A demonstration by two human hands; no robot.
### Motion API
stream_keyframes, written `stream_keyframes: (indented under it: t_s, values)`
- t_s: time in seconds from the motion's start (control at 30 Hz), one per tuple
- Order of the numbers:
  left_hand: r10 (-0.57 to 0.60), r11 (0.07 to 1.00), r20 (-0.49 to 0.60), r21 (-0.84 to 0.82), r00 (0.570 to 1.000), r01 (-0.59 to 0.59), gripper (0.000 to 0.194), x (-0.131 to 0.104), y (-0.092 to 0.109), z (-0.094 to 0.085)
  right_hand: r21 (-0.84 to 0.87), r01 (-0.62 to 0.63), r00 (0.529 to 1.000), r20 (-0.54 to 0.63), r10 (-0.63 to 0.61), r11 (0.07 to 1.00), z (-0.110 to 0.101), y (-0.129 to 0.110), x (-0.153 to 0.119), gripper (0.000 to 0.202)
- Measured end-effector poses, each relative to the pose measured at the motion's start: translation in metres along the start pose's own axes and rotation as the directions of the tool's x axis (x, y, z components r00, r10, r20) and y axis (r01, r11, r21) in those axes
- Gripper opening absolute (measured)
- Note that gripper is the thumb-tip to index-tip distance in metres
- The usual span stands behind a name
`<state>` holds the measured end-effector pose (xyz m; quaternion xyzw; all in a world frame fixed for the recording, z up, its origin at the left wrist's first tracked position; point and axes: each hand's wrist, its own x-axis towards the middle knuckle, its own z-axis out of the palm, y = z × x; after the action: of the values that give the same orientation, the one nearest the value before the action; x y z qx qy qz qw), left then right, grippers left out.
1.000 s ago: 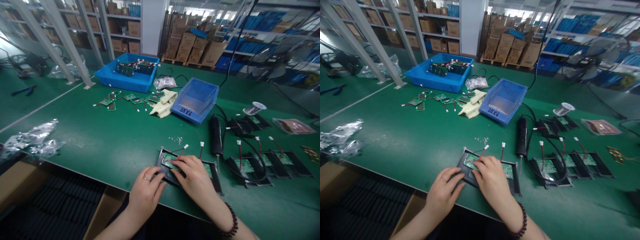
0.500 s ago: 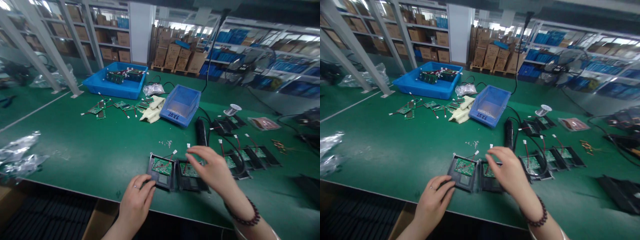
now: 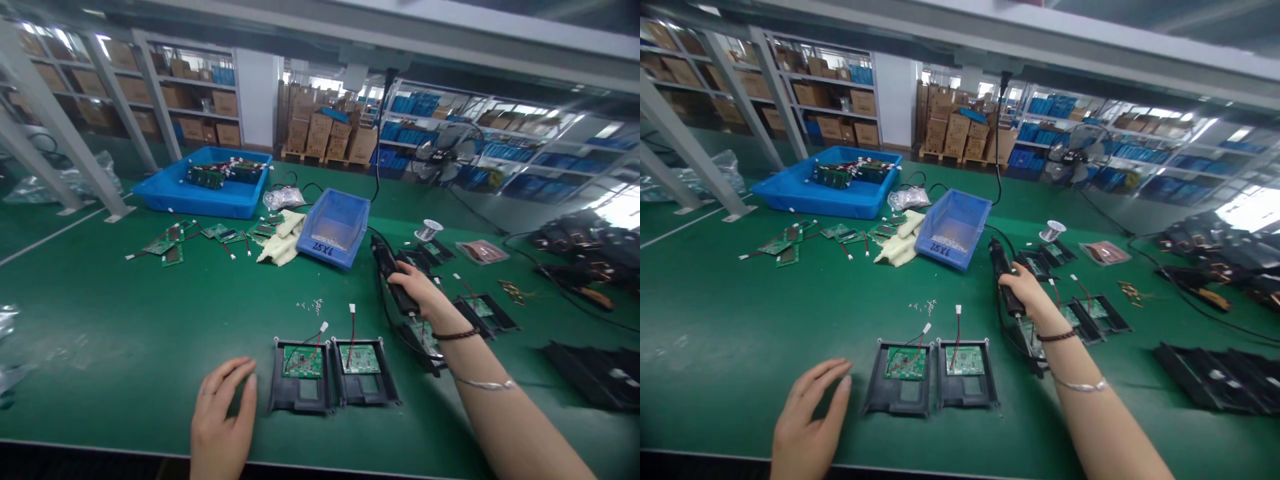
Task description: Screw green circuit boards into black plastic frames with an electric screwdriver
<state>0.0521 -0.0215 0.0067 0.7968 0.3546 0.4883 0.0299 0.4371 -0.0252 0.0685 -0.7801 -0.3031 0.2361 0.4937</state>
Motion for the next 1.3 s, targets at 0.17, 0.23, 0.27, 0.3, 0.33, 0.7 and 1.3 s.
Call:
stream_keyframes:
  t_s: [0.17,0.23,0.27,0.3,0.33,0.7,1.3]
  values:
    - [-0.048,0.999,0.053,-0.017,0.997,0.048,0.018,-0.002,-0.002,0.003,0.471,0.271,0.958,-0.212,-0.191,0.840,-0.015,-0.043,-0.024,0.024]
    - [-0.050,0.998,0.061,-0.021,0.997,0.052,0.019,-0.001,-0.002,0.003,0.566,0.387,0.919,-0.306,-0.250,0.728,-0.001,-0.060,-0.034,0.036]
    - [-0.050,0.998,0.061,-0.024,0.997,0.052,0.018,-0.001,-0.002,0.003,0.591,0.427,0.902,-0.337,-0.272,0.684,0.010,-0.067,-0.037,0.042]
    - [-0.050,0.998,0.060,-0.027,0.997,0.052,0.018,-0.001,-0.003,0.003,0.606,0.458,0.887,-0.360,-0.289,0.650,0.022,-0.072,-0.039,0.046]
    - [-0.052,0.998,0.058,-0.032,0.997,0.054,0.018,-0.001,-0.003,0.003,0.614,0.482,0.875,-0.377,-0.304,0.625,0.036,-0.075,-0.039,0.047]
    - [-0.081,0.994,0.018,-0.076,0.997,0.082,0.017,-0.001,0.001,0.002,0.635,0.533,0.845,-0.367,-0.389,0.560,0.099,-0.064,-0.035,0.040]
    - [0.071,0.876,0.136,-0.483,0.988,0.003,0.017,0.057,0.081,0.029,0.667,0.513,0.846,-0.289,-0.448,0.540,-0.002,-0.107,-0.164,0.021]
